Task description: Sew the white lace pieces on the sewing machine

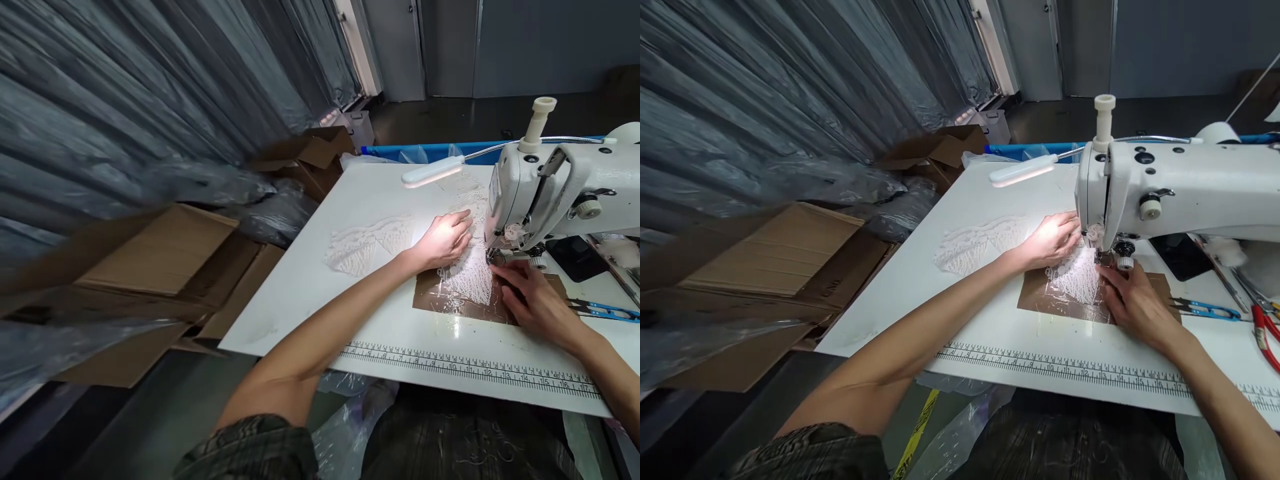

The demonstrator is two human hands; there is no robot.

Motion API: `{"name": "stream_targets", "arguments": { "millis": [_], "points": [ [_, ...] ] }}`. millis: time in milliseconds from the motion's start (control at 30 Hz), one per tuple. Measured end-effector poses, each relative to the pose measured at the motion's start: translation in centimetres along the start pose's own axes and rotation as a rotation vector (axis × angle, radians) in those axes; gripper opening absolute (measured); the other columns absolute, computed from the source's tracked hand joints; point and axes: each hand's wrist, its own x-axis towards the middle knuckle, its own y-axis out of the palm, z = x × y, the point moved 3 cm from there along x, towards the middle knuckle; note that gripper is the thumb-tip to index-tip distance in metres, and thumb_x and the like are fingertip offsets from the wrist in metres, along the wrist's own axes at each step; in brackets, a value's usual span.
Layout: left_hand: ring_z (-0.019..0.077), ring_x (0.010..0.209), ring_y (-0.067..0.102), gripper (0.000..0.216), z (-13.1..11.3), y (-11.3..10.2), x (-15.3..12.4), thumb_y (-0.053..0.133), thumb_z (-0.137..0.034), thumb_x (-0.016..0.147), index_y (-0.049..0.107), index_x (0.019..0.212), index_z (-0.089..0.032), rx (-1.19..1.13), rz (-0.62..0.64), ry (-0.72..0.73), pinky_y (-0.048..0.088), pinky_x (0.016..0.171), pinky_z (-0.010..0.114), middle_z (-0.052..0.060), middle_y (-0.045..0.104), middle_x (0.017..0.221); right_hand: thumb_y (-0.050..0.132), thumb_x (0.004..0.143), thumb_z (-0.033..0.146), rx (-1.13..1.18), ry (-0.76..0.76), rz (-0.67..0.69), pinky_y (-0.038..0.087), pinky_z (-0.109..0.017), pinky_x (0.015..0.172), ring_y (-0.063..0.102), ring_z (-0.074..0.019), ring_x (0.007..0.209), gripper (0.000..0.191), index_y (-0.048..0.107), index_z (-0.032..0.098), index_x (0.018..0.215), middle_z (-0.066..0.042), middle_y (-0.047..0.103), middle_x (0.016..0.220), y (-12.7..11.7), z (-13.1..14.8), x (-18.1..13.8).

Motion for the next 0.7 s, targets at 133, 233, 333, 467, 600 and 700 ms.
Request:
{"name": "stream_targets", "arguments": {
  "millis": [133,233,333,467,600,700],
  "points": [
    [0.0212,0.104,0.066,0.028,-2.1,-0.2,-2.6,0.044,-0.026,0.103,0.063,0.119,-0.014,-0.140,0.008,0.175,0.055,0.086,0.036,0.015,0.065,0.125,0.042,0.098,0.037,0.108,0.092,0.086,0.056,-0.039,0.070,0.064,-0.0237,0.078,0.046,0.064,0.021,0.135,-0.011,0.065,0.093,-1.9,-0.6,0.3],
    [0.0192,0.095,0.066,0.024,-3.6,0.1,-4.2,0.054,-0.034,0.100,0.067,0.109,-0.015,-0.254,0.050,0.300,0.056,0.081,0.033,0.010,0.070,0.106,0.043,0.096,0.035,0.124,0.052,0.069,0.056,-0.039,0.071,0.065,-0.0252,0.083,0.044,0.069,0.016,0.126,-0.012,0.068,0.092,-3.2,-0.3,0.7],
    [0.0183,0.091,0.065,0.021,-4.2,0.5,-4.9,0.061,-0.035,0.097,0.068,0.100,-0.015,-0.304,0.048,0.345,0.055,0.080,0.033,0.008,0.070,0.101,0.043,0.095,0.033,0.114,-0.002,0.034,0.057,-0.039,0.072,0.067,-0.0249,0.083,0.041,0.072,0.015,0.117,-0.013,0.070,0.094,-3.8,-0.1,0.9],
    [0.0168,0.090,0.064,0.020,-4.1,0.9,-4.9,0.056,-0.028,0.101,0.068,0.091,-0.016,-0.314,0.028,0.299,0.054,0.077,0.031,0.007,0.069,0.098,0.045,0.095,0.031,0.123,-0.054,0.057,0.058,-0.039,0.074,0.069,-0.0235,0.081,0.036,0.071,0.017,0.115,-0.011,0.072,0.092,-3.4,0.0,0.7],
    [0.0165,0.091,0.065,0.022,-4.1,0.9,-4.9,0.053,-0.026,0.103,0.069,0.092,-0.015,-0.357,-0.003,0.264,0.055,0.081,0.031,0.007,0.069,0.096,0.053,0.094,0.039,0.180,-0.129,0.148,0.057,-0.038,0.075,0.069,-0.0243,0.088,0.036,0.066,0.018,0.120,-0.012,0.072,0.103,-2.7,0.7,0.7],
    [0.0154,0.090,0.065,0.023,-4.2,0.8,-4.9,0.052,-0.025,0.103,0.068,0.091,-0.014,-0.405,-0.036,0.258,0.055,0.082,0.030,0.007,0.070,0.095,0.059,0.093,0.053,0.220,-0.151,0.217,0.056,-0.036,0.069,0.068,-0.0234,0.084,0.044,0.063,0.018,0.120,-0.012,0.069,0.103,-2.1,1.4,1.2]
  ]
}}
